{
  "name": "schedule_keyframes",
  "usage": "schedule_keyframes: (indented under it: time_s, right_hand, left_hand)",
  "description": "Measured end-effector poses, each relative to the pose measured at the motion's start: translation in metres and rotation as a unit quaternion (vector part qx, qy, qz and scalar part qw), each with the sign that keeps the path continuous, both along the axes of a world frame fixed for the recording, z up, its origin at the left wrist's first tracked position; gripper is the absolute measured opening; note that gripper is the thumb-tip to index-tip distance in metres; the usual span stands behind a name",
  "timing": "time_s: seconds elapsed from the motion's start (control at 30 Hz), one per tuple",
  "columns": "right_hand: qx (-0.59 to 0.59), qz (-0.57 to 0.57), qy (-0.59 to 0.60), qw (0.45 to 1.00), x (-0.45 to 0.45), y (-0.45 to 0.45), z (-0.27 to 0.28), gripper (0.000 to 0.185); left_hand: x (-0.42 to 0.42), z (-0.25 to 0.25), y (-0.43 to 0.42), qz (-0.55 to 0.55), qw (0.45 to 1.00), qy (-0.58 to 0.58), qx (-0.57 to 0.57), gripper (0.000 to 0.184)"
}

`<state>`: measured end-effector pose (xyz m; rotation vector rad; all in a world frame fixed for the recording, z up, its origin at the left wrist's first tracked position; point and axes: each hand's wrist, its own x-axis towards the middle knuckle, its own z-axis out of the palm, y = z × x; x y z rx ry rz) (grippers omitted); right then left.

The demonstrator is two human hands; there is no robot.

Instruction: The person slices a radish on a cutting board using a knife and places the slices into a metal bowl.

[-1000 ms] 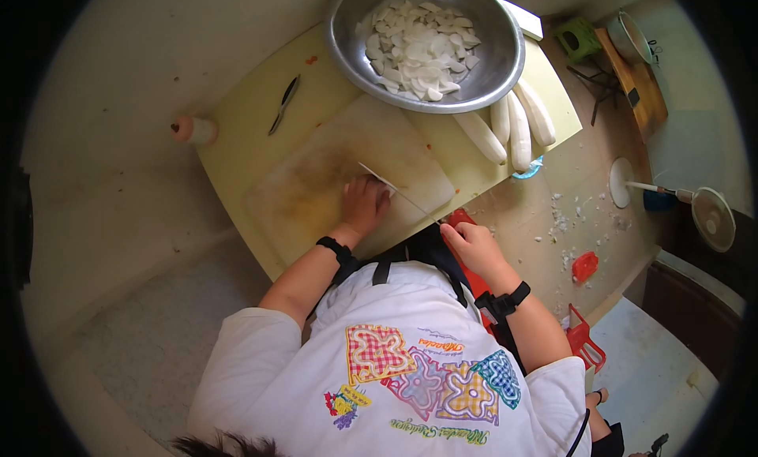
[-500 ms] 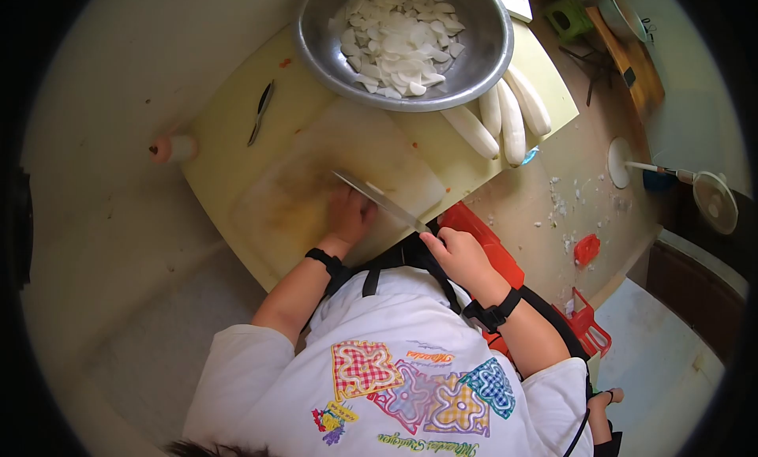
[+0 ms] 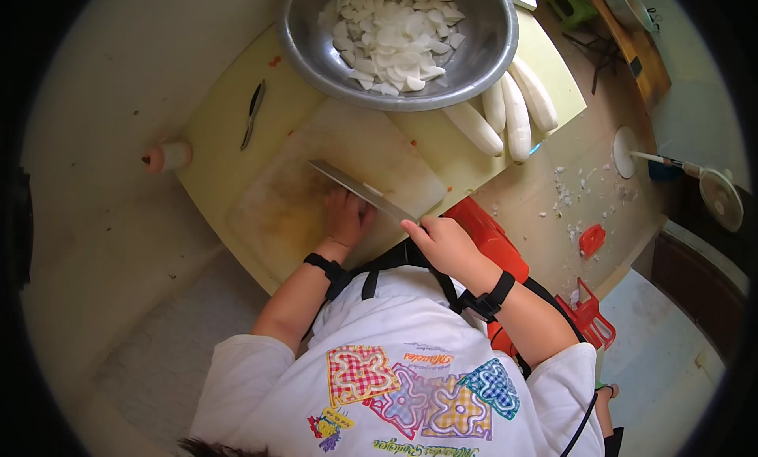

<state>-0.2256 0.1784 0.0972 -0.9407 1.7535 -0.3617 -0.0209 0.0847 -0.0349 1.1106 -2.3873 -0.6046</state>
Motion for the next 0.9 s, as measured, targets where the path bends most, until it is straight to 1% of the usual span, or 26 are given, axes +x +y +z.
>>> schedule_keyframes:
  time_s: [0.07, 0.13, 0.23, 0.37, 0.47, 0.53, 0.67, 0.73, 0.77, 0.83, 0.87, 0.9]
  right_hand:
    - [0.012, -0.001, -0.009, 1.0, 0.004, -0.01, -0.003, 0.059]
    - [0.005, 0.029, -0.003, 1.0, 0.008, -0.016, -0.01, 0.059]
    - [-0.008, 0.041, 0.002, 0.999, 0.016, -0.022, -0.025, 0.059]
    - [-0.024, 0.042, 0.006, 0.999, 0.018, -0.019, -0.028, 0.06]
    - [-0.026, 0.056, 0.028, 0.998, 0.016, -0.021, -0.03, 0.062]
    - [-0.019, 0.042, 0.026, 0.999, 0.014, -0.022, -0.032, 0.066]
    - [-0.029, 0.021, 0.018, 0.999, 0.001, -0.02, -0.031, 0.065]
    - [-0.047, 0.014, 0.036, 0.998, -0.007, -0.012, -0.016, 0.055]
    - [-0.051, 0.01, 0.039, 0.998, -0.011, -0.006, -0.009, 0.055]
    - [-0.129, -0.059, 0.025, 0.99, -0.019, 0.011, 0.004, 0.041]
    - [-0.132, -0.063, 0.029, 0.989, -0.024, 0.021, 0.007, 0.041]
    - [-0.125, -0.059, 0.068, 0.988, -0.03, 0.031, 0.009, 0.037]
  left_hand:
    - [0.001, -0.001, -0.001, -0.001, 1.0, -0.011, 0.0, 0.028]
    - [0.001, -0.001, 0.0, -0.004, 1.0, -0.014, -0.004, 0.033]
    - [0.002, -0.002, -0.001, -0.01, 1.0, -0.028, -0.001, 0.036]
    - [0.002, -0.007, 0.002, -0.01, 1.0, -0.012, -0.023, 0.036]
    - [0.001, -0.003, 0.002, 0.003, 0.999, -0.026, -0.044, 0.034]
    - [0.001, 0.0, 0.001, -0.003, 0.999, -0.046, -0.012, 0.031]
    - [0.001, -0.008, 0.001, -0.007, 1.0, -0.016, -0.014, 0.028]
    - [0.0, -0.006, 0.0, 0.008, 0.999, -0.01, 0.037, 0.028]
    - [0.0, -0.005, -0.002, 0.004, 0.999, -0.008, 0.032, 0.028]
    - [-0.006, 0.008, -0.008, 0.031, 0.99, 0.019, 0.135, 0.03]
    - [-0.01, 0.014, -0.01, 0.025, 0.991, 0.022, 0.132, 0.03]
    - [-0.015, 0.022, -0.013, 0.05, 0.99, -0.002, 0.132, 0.031]
